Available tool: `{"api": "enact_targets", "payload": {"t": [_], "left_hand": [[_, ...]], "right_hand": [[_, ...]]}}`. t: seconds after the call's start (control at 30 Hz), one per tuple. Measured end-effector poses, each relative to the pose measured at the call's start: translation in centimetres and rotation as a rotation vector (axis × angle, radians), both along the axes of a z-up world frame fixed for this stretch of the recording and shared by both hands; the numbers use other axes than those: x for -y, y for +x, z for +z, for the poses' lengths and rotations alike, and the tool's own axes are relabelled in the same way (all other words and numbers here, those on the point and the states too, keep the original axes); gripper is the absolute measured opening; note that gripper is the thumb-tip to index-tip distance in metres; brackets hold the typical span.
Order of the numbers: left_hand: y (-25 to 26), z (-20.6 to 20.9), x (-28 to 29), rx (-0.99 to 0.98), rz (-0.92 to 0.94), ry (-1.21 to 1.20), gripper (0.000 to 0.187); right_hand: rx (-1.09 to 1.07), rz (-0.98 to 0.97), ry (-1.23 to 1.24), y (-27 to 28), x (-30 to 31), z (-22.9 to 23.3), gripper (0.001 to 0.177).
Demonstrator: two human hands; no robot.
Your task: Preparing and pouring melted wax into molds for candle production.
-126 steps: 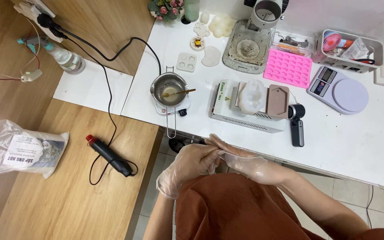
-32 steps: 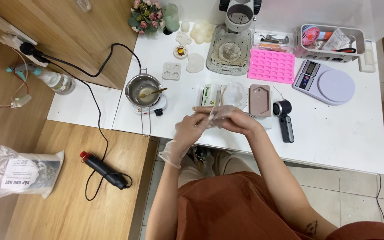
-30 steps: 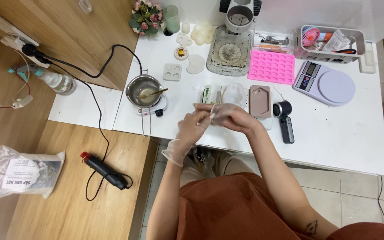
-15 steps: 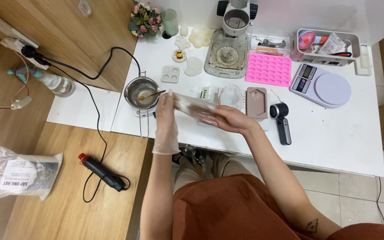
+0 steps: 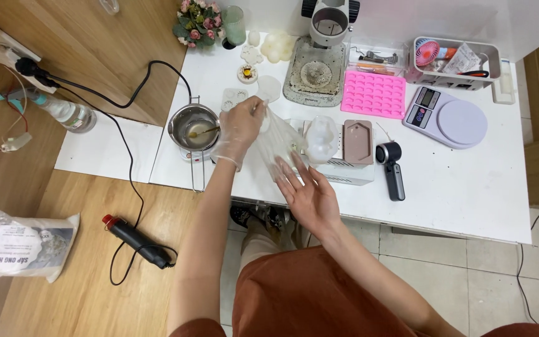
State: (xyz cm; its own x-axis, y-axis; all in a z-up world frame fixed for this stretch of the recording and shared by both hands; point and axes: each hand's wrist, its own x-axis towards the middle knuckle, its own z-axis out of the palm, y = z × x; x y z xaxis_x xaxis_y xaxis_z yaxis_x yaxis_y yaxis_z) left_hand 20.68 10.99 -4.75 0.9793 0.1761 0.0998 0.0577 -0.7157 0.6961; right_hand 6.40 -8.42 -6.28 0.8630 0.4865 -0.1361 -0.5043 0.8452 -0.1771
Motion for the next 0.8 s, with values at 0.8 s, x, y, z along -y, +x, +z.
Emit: {"api": "enact_targets", "payload": {"t": [0.8], "left_hand": [[12.7, -20.3, -0.8, -0.446, -0.605, 0.962, 0.021]], "right_hand": [[-0.832, -0.135, -0.001, 2.2, -6.6, -13.7, 0.056]]}}
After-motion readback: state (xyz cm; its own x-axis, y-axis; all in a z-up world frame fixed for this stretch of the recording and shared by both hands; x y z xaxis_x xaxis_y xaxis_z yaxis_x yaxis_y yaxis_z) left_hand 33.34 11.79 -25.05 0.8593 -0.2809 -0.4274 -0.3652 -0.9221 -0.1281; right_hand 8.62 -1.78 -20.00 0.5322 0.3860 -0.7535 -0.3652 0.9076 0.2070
